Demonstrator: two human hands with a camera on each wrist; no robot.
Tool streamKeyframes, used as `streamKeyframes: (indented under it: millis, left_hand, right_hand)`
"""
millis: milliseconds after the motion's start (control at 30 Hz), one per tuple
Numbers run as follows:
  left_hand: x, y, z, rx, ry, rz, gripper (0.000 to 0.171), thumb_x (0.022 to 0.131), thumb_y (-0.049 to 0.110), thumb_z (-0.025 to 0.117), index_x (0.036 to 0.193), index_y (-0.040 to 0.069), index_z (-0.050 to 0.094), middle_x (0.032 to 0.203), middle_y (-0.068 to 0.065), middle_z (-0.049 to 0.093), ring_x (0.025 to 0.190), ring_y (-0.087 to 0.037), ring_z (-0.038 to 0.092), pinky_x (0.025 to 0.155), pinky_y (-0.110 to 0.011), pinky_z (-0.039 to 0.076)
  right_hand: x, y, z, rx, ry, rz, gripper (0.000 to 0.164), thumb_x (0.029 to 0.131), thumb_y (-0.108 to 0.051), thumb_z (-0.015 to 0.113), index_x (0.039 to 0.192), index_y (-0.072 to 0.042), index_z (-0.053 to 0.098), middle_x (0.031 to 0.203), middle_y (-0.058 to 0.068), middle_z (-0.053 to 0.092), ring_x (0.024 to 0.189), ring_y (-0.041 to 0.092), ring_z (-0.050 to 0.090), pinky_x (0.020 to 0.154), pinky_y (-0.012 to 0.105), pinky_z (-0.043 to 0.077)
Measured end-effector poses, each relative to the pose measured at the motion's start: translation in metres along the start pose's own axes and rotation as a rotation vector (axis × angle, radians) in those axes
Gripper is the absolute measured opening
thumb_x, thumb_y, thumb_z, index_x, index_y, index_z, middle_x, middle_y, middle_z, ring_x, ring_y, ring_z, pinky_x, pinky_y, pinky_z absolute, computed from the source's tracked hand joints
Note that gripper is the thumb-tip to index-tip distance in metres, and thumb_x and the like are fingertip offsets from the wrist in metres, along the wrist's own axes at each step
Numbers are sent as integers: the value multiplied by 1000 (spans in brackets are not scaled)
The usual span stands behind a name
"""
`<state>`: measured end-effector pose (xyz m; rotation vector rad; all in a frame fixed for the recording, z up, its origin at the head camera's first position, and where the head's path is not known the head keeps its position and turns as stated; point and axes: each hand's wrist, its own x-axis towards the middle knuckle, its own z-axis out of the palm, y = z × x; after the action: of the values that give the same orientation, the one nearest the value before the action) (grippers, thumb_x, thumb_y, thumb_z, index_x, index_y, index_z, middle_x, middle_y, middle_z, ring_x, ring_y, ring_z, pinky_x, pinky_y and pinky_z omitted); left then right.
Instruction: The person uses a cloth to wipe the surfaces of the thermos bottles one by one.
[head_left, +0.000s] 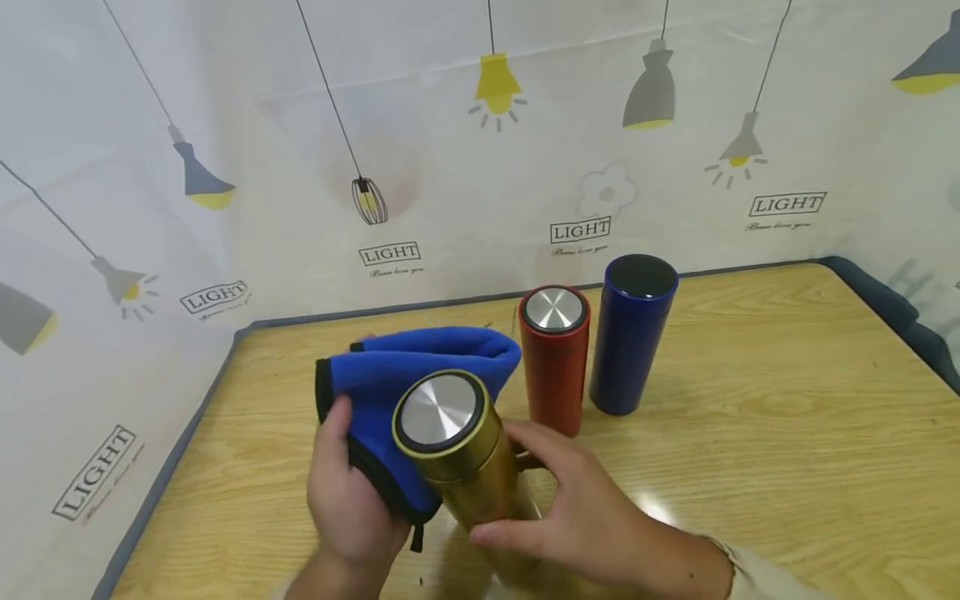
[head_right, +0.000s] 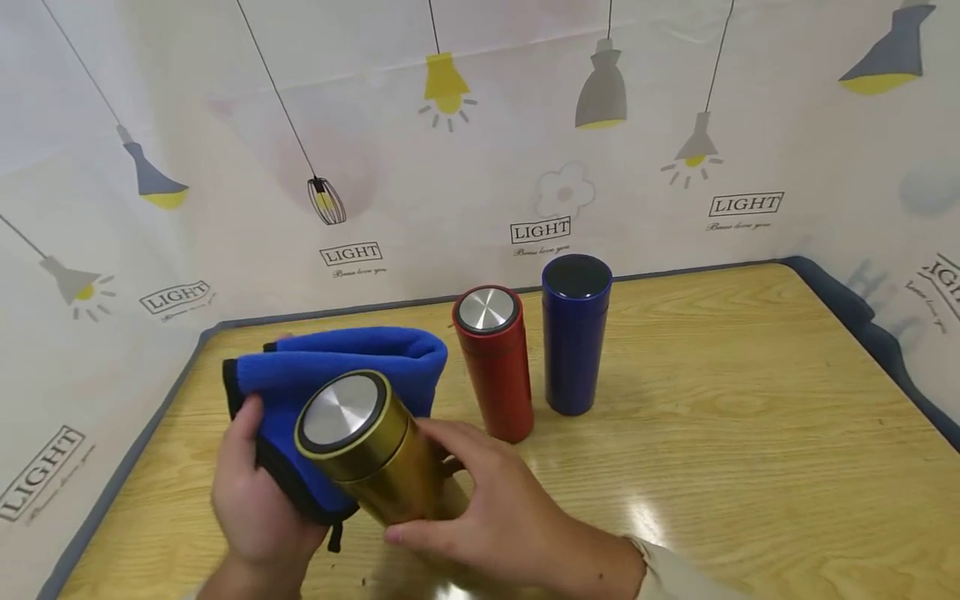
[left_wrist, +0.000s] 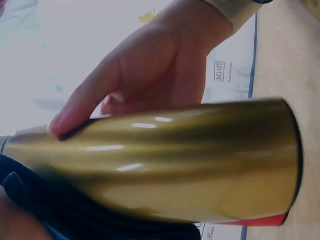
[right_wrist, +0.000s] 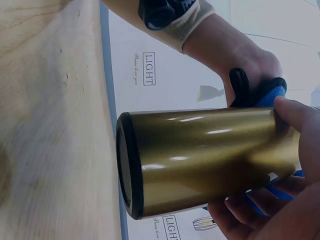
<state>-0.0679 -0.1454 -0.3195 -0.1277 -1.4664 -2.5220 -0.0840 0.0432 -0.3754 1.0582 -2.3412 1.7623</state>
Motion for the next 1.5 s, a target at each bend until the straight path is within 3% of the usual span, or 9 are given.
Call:
streamKeyframes:
  millis: [367, 600, 867, 1000, 1167, 1333, 1500]
  left_hand:
    - [-11, -5, -3, -10, -160, -38, 50, 107, 31, 15, 152, 16, 30, 144, -5, 49, 130, -19, 48, 110, -33, 41]
    - [-16, -16, -4, -123, -214, 26, 49, 108, 25, 18, 151, 11, 36, 147, -5, 51, 134, -18, 49, 113, -33, 41]
    - [-21, -21, -2, -21, -175, 50, 44, 107, 18, 22, 144, 11, 44, 137, -5, 57, 124, -20, 55, 105, -35, 48]
    - [-24, -28, -2, 45, -110, 55, 43, 102, 9, 34, 142, 17, 46, 135, -3, 58, 123, -19, 56, 102, -33, 50]
    - [-29, -42, -5, 95, -30, 105, 54, 90, 1, 49, 140, 20, 51, 131, -1, 62, 119, -17, 59, 99, -30, 51]
    - [-36, -53, -4, 140, -64, 169, 57, 91, -3, 49, 142, 19, 45, 129, -1, 62, 117, -15, 59, 99, -27, 51]
    - [-35, -56, 2, 124, -175, 240, 50, 91, -6, 47, 138, 12, 50, 123, -2, 65, 111, -15, 62, 97, -28, 52]
  right_hand:
    - [1, -3, -7, -47, 59, 8, 72, 74, -32, 89, 138, -26, 55, 122, -11, 65, 107, 9, 64, 90, 32, 57]
    - [1, -6, -9, -80, 86, -11, 69, 75, -32, 88, 135, -25, 57, 121, -10, 65, 105, 9, 64, 90, 31, 56]
    - [3, -6, -11, -70, 106, -11, 66, 73, -28, 89, 131, -21, 59, 115, -8, 67, 101, 9, 64, 89, 31, 57]
    - [3, -7, -11, -66, 126, -6, 65, 72, -25, 90, 129, -20, 60, 113, -7, 67, 102, 10, 65, 88, 32, 57]
    - [2, -9, -13, -50, 146, -5, 68, 69, -21, 92, 129, -20, 60, 115, -5, 67, 104, 11, 65, 88, 32, 57]
    - [3, -12, -16, -24, 158, -3, 71, 67, -16, 92, 130, -17, 60, 120, -3, 66, 107, 13, 65, 90, 32, 56]
    - [2, -11, -18, -5, 175, -6, 70, 68, -11, 91, 131, -16, 60, 120, -1, 67, 105, 13, 67, 91, 31, 56]
